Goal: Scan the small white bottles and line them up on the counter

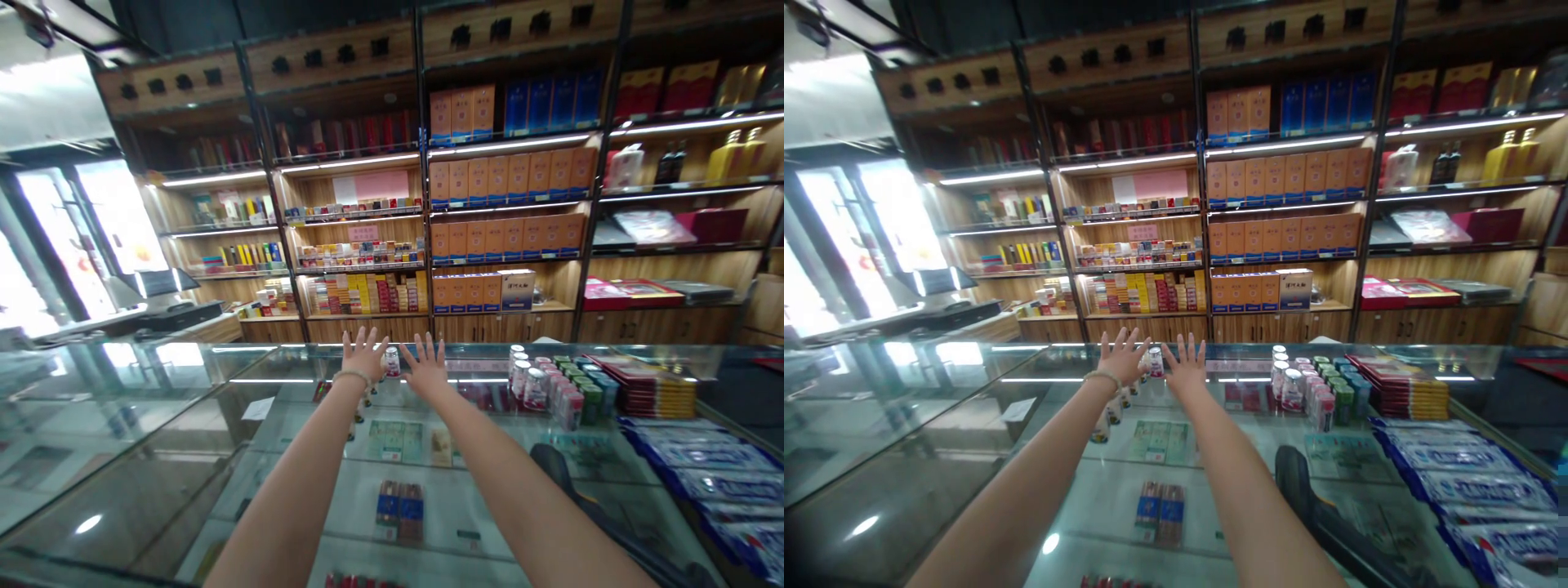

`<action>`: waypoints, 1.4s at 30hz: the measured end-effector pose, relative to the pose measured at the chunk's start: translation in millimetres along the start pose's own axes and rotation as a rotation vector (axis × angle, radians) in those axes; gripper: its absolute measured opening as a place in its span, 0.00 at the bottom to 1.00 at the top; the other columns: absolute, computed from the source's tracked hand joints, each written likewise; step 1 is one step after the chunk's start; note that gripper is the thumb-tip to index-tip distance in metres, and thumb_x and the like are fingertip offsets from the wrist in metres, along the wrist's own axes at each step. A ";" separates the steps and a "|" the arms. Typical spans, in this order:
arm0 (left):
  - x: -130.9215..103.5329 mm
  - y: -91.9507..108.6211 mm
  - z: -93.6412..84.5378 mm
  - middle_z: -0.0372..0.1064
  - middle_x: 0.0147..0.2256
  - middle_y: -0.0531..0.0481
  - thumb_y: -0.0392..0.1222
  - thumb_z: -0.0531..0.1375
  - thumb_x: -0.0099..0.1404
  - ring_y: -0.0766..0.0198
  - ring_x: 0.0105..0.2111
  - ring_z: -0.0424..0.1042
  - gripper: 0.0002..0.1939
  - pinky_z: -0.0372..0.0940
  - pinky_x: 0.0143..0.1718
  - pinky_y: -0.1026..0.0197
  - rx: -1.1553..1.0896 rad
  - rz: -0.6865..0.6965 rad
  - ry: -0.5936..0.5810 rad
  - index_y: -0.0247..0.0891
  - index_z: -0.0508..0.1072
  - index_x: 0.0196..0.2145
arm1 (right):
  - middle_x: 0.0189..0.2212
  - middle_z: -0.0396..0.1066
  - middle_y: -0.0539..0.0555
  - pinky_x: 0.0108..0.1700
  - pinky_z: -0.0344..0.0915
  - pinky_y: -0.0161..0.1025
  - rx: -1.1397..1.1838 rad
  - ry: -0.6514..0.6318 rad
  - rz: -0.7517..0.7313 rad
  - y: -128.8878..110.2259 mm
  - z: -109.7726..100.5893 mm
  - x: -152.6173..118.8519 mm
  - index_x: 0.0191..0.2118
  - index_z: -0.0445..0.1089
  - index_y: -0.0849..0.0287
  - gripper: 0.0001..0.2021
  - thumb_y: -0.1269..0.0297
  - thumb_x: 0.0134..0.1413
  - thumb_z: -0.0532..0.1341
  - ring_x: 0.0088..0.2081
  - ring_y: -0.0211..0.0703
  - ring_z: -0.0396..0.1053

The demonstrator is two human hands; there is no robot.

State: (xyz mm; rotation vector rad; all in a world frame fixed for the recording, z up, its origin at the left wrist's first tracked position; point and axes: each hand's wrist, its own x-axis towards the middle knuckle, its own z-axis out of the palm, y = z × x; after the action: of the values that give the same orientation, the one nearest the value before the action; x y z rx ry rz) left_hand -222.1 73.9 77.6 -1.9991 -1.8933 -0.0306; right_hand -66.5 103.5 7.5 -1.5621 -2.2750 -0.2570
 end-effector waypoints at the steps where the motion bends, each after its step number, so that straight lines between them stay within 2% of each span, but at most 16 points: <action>1: -2.7 1.5 -3.3 0.39 0.73 0.44 0.54 0.59 0.65 0.43 0.73 0.34 0.36 0.27 0.66 0.27 0.000 -0.006 0.002 0.53 0.56 0.68 | 0.75 0.30 0.57 0.68 0.22 0.67 -0.002 -0.002 0.001 2.0 -3.8 -2.6 0.73 0.41 0.43 0.37 0.48 0.64 0.57 0.74 0.59 0.28; 5: -13.1 12.0 -18.1 0.39 0.73 0.41 0.54 0.55 0.68 0.43 0.72 0.35 0.35 0.28 0.67 0.28 -0.008 -0.021 0.038 0.48 0.55 0.69 | 0.74 0.32 0.58 0.68 0.21 0.68 -0.009 0.015 -0.028 13.1 -19.9 -14.5 0.72 0.44 0.45 0.34 0.49 0.66 0.56 0.74 0.59 0.29; 10: -25.1 35.3 -36.2 0.45 0.72 0.41 0.53 0.55 0.69 0.45 0.71 0.42 0.32 0.34 0.68 0.30 -0.067 -0.023 0.225 0.49 0.57 0.68 | 0.74 0.39 0.58 0.68 0.22 0.69 -0.030 0.039 -0.080 44.0 -44.5 -38.0 0.70 0.54 0.45 0.30 0.48 0.66 0.55 0.74 0.62 0.30; 17: -38.2 80.8 -59.8 0.52 0.69 0.40 0.52 0.55 0.69 0.46 0.69 0.47 0.28 0.40 0.67 0.33 -0.158 0.031 0.383 0.47 0.65 0.64 | 0.72 0.46 0.58 0.67 0.24 0.71 -0.099 0.157 -0.114 101.1 -78.9 -80.8 0.65 0.63 0.45 0.26 0.49 0.63 0.59 0.73 0.63 0.35; 26: -46.4 145.5 -84.8 0.57 0.66 0.40 0.50 0.56 0.68 0.45 0.67 0.51 0.22 0.45 0.67 0.38 -0.336 0.053 0.498 0.45 0.73 0.57 | 0.71 0.51 0.59 0.66 0.29 0.72 -0.147 0.159 -0.029 169.2 -116.7 -116.8 0.63 0.66 0.45 0.26 0.48 0.61 0.62 0.72 0.63 0.40; 34: -48.0 202.2 -82.1 0.60 0.64 0.42 0.53 0.56 0.69 0.47 0.66 0.54 0.20 0.48 0.66 0.39 -0.405 0.090 0.516 0.47 0.75 0.54 | 0.70 0.52 0.58 0.67 0.31 0.71 -0.140 0.168 0.039 208.0 -120.0 -145.0 0.61 0.67 0.45 0.26 0.48 0.58 0.63 0.71 0.62 0.42; 38: -44.9 217.7 -74.0 0.61 0.63 0.41 0.51 0.58 0.68 0.46 0.65 0.56 0.19 0.50 0.65 0.38 -0.457 0.095 0.566 0.47 0.76 0.54 | 0.71 0.51 0.60 0.67 0.31 0.72 -0.124 0.144 0.063 217.8 -120.7 -150.9 0.62 0.66 0.47 0.27 0.46 0.59 0.61 0.71 0.63 0.42; 42: -44.7 226.2 -58.1 0.63 0.62 0.41 0.50 0.59 0.68 0.45 0.64 0.57 0.17 0.52 0.63 0.38 -0.524 0.080 0.598 0.47 0.77 0.52 | 0.71 0.49 0.63 0.67 0.31 0.71 -0.107 0.106 0.104 222.3 -116.4 -148.4 0.60 0.68 0.51 0.28 0.45 0.58 0.62 0.71 0.65 0.41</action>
State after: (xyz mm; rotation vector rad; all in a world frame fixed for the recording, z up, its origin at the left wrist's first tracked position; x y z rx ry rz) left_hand 6.6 10.8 60.2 -2.0447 -1.5011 -1.0720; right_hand 209.8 17.1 42.5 -1.6723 -2.1240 -0.4291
